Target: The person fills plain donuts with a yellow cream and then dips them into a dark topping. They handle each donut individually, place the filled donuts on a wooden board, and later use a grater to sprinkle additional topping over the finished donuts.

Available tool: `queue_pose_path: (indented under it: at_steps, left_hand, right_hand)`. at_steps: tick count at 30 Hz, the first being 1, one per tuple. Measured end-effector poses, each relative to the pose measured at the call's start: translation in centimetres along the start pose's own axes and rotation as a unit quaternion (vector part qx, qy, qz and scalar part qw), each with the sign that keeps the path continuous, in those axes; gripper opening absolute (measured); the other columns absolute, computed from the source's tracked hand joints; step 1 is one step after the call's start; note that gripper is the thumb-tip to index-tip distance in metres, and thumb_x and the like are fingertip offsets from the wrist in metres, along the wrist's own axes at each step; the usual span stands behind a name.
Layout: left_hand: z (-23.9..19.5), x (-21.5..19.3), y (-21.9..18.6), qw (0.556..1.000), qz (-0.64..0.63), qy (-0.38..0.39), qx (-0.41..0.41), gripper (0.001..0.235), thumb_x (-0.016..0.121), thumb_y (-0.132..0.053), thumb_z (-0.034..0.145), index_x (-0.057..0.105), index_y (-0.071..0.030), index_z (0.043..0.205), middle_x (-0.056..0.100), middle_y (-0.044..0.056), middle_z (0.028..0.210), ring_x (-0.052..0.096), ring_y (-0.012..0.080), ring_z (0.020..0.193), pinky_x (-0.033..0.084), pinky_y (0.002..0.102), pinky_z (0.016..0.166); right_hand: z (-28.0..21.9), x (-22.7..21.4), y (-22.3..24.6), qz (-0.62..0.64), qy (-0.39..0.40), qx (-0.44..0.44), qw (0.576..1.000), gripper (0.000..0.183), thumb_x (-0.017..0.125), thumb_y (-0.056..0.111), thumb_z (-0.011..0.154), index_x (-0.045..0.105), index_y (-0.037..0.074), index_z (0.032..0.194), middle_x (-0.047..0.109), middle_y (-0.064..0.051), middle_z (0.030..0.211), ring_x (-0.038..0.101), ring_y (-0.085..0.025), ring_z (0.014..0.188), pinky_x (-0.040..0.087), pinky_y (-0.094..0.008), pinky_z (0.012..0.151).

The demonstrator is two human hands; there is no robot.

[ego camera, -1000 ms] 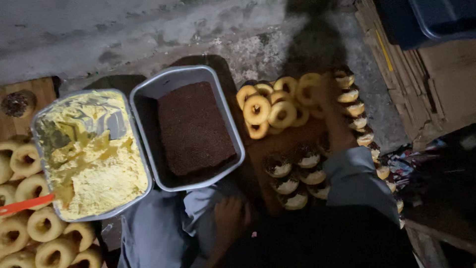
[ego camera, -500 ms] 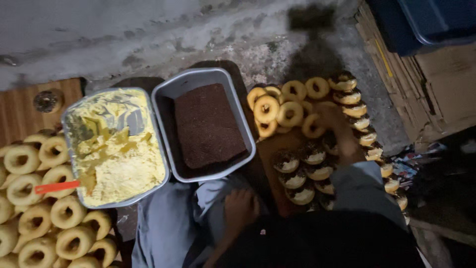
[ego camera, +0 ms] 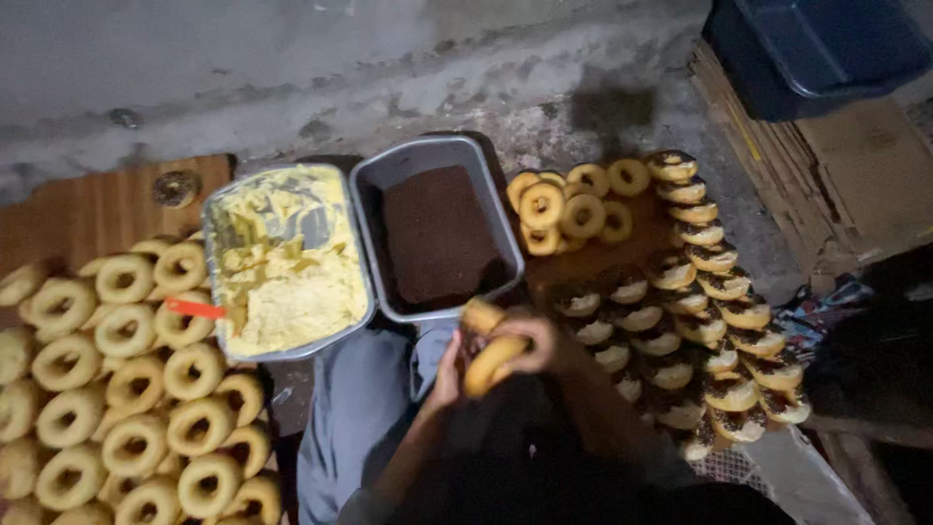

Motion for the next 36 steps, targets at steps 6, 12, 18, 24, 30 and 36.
queue_pose_path:
  at_steps: [6,12,18,24,30,36]
  left_hand:
    - [-5.4,-4.4,-3.9,0.99,-0.124,0.035,0.051,0.051,0.043,-0.037,0.099,0.057,-0.003,0.134,0.067,0.016,0.126,0.068,0.0301,0.113,0.055,0.048,0.101]
    - [-10.5,-7.5,-10.0,0.977,-0.163,0.045,0.129,0.049,0.043,-0.035,0.102,0.06,-0.007,0.138,0.068,0.013,0.131,0.068,0.0278,0.104,0.058,0.044,0.089]
    - [-16.5,-11.8,-14.9,0.962,-0.176,-0.121,0.17,0.073,0.042,-0.069,0.094,0.063,-0.009,0.131,0.07,0.013,0.12,0.07,0.0292,0.103,0.059,0.045,0.085]
    - [-19.2,-15.0,-17.3,0.933,-0.223,-0.146,0.241,0.063,0.046,-0.061,0.097,0.059,-0.009,0.131,0.065,0.014,0.125,0.066,0.0341,0.11,0.056,0.06,0.094]
    - [-18.6,-17.9,-18.7,0.905,-0.281,-0.18,0.263,0.065,0.04,-0.063,0.098,0.055,-0.01,0.133,0.063,0.014,0.129,0.065,0.035,0.113,0.055,0.063,0.095]
    - [-16.6,-21.6,-19.8,0.897,-0.26,-0.136,0.33,0.059,0.037,-0.052,0.106,0.059,-0.005,0.134,0.067,0.014,0.126,0.068,0.029,0.11,0.057,0.045,0.092]
  right_hand:
    - [3.1,7.7,2.0,0.164,0.042,0.094,0.981,0.053,0.083,0.018,0.076,0.064,0.003,0.124,0.069,-0.009,0.116,0.065,-0.017,0.109,0.054,-0.035,0.096]
    - [6.6,10.3,1.5,0.155,-0.312,0.065,0.935,0.044,0.072,0.009,0.09,0.057,0.0,0.131,0.069,-0.009,0.119,0.067,-0.016,0.109,0.056,-0.033,0.097]
    - [10.3,23.4,5.7,0.034,0.008,0.039,0.999,0.054,0.084,0.012,0.082,0.059,0.006,0.13,0.067,-0.009,0.117,0.064,-0.02,0.107,0.054,-0.035,0.093]
    - [20.2,25.0,4.4,-0.189,0.019,-0.117,0.975,0.044,0.081,0.015,0.083,0.069,0.009,0.125,0.07,-0.018,0.116,0.062,-0.039,0.112,0.048,-0.05,0.098]
    - [26.5,25.9,1.2,-0.354,0.045,-0.072,0.931,0.033,0.074,0.006,0.078,0.079,0.016,0.109,0.073,-0.014,0.108,0.064,-0.036,0.108,0.05,-0.05,0.095]
    - [20.4,31.1,5.6,-0.119,0.148,-0.18,0.965,0.04,0.079,0.015,0.078,0.074,0.012,0.118,0.073,-0.015,0.116,0.067,-0.035,0.112,0.051,-0.047,0.1]
Point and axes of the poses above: each hand's wrist, its own z-axis towards the middle knuckle, its own x-axis out of the palm, y = z × x, the point moved 9 cm from there along z, towards the middle knuckle
